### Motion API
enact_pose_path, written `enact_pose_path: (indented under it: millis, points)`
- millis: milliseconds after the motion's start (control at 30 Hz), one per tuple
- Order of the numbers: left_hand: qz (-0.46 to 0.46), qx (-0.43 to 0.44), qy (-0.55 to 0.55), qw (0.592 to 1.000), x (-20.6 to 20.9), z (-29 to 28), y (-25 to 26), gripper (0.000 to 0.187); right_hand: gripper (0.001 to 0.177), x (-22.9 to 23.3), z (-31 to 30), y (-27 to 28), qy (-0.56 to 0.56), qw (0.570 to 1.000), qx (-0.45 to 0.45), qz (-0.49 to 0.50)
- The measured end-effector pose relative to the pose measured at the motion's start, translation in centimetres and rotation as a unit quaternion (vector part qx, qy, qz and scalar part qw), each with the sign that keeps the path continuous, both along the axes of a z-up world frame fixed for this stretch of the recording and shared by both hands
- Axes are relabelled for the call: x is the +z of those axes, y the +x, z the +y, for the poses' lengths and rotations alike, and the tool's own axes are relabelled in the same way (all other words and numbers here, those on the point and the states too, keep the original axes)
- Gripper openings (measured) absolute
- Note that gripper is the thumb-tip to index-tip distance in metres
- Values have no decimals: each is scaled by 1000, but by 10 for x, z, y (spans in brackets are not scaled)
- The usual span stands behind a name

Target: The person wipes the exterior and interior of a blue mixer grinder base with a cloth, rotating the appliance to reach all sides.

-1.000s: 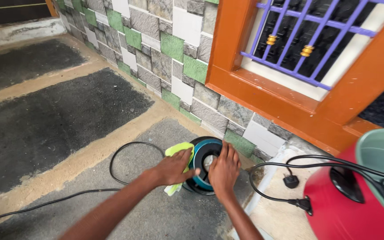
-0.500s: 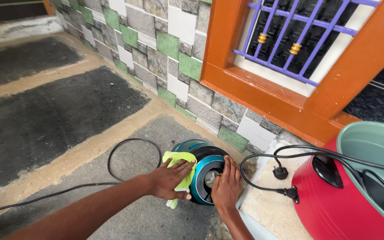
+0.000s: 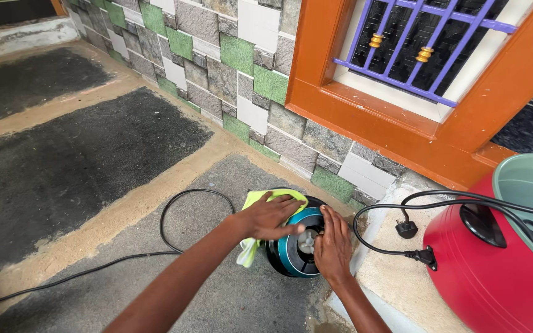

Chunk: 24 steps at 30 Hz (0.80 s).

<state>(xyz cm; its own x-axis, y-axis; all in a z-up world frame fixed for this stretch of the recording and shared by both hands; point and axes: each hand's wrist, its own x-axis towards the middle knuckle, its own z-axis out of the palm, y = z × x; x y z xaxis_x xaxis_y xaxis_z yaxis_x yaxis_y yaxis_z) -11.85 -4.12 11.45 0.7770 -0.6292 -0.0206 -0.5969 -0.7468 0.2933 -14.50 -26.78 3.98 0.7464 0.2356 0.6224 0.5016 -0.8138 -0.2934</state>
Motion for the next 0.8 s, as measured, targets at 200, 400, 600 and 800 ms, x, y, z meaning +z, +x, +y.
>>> enact_pose_path:
  millis: [200, 400, 600, 800]
  points:
    - [101, 50, -175, 978, 0, -34, 35, 83, 69, 2, -2, -8, -27, 999, -20, 18]
    - [212, 137, -434, 865, -30, -28, 34, 68, 65, 5, 3, -8, 1, 998, -64, 22]
    - [26, 177, -540, 822, -65, -17, -10, 60, 58, 10, 5, -5, 48, 997, -65, 16]
    - [-49, 200, -456, 866, -58, -16, -44, 55, 56, 11, 3, 0, 59, 996, -61, 29]
